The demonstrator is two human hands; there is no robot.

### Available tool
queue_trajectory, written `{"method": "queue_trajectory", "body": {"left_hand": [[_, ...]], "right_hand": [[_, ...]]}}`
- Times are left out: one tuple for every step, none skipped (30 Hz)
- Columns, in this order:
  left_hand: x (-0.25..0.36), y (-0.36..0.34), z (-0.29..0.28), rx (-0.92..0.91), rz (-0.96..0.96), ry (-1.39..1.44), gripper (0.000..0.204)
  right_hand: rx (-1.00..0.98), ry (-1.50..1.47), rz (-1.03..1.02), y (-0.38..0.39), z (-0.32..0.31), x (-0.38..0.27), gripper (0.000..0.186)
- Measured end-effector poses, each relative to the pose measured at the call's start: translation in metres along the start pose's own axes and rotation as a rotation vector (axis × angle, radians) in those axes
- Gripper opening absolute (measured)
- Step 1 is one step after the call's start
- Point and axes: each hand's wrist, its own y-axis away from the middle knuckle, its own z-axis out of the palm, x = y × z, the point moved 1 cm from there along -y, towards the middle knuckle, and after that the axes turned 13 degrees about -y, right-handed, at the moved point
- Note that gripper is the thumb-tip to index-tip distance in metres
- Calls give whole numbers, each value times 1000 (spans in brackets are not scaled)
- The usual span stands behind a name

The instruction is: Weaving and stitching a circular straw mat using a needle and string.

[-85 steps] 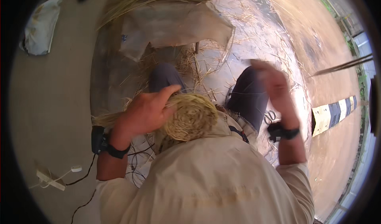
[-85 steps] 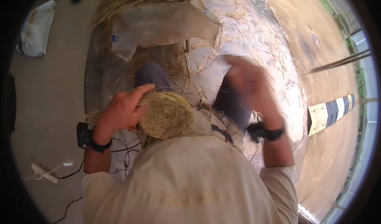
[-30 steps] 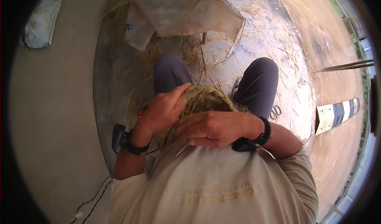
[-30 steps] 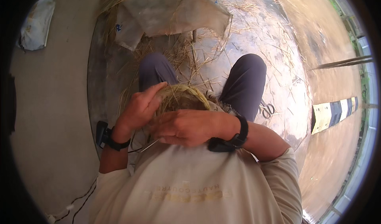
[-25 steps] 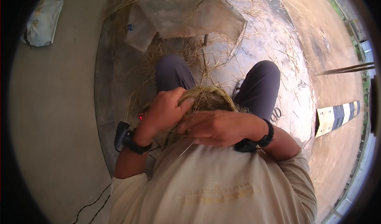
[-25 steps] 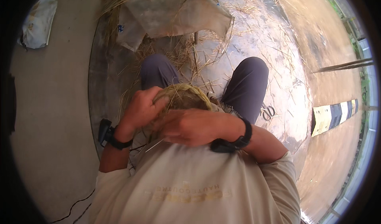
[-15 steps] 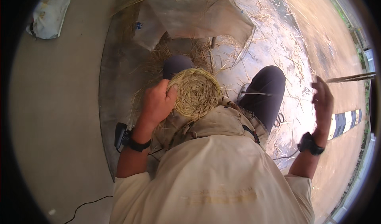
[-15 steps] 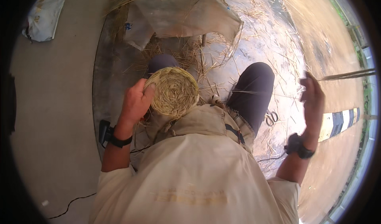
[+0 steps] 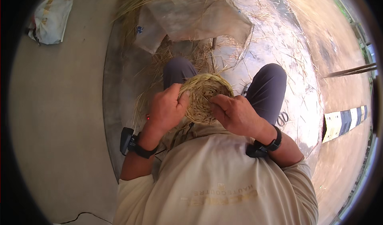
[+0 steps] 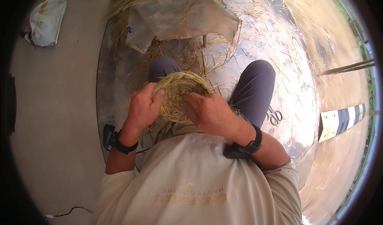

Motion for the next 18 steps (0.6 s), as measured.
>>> {"method": "queue_trajectory", "body": {"left_hand": [[0, 1, 1, 4, 4, 19, 18], [-1, 2, 1, 7, 10, 37, 16], [-1, 2, 3, 8, 18, 59, 15], [0, 2, 3, 7, 27, 60, 15], [1, 1, 3, 6, 35, 61, 15], [2, 0, 3, 4, 44, 58, 15], [2, 0, 4, 18, 48, 55, 16], [2, 0, 6, 32, 52, 52, 16], [3, -1, 8, 48, 59, 50, 17], [5, -1, 9, 57, 65, 24, 16], [7, -1, 11, 66, 71, -3, 16], [8, -1, 12, 74, 77, -29, 16], [9, -1, 13, 77, 79, -25, 16], [10, -1, 15, 80, 80, -20, 16], [11, 0, 15, 83, 78, -21, 15], [12, 1, 15, 70, 86, -29, 15], [15, 3, 14, 57, 94, -36, 15], [16, 5, 13, 46, 101, -42, 15]], "right_hand": [[-15, 7, -8, 0, 0, -1, 11], [-29, 14, -15, 0, 0, -2, 11], [-40, 23, -19, 0, -1, -2, 11], [-41, 28, -5, 0, -1, -2, 11], [-43, 32, 9, 0, -1, -2, 11], [-43, 34, 21, 0, -1, -2, 11], [-35, 17, 22, 0, -1, -1, 11], [-27, 1, 23, -1, 0, 0, 11], [-17, -13, 24, -1, 0, 1, 11], [-15, 2, 14, -3, 1, 1, 11], [-14, 16, 4, -5, 2, 0, 11], [-14, 31, -5, -7, 3, 0, 10], [10, 28, -31, -8, 6, 3, 11], [34, 26, -56, -10, 10, 11, 12], [56, 18, -84, -13, 13, 13, 13], [62, -134, 8, -15, 14, 14, 15], [68, -286, 101, -18, 14, 13, 17], [71, -436, 194, -20, 14, 12, 18]]}}
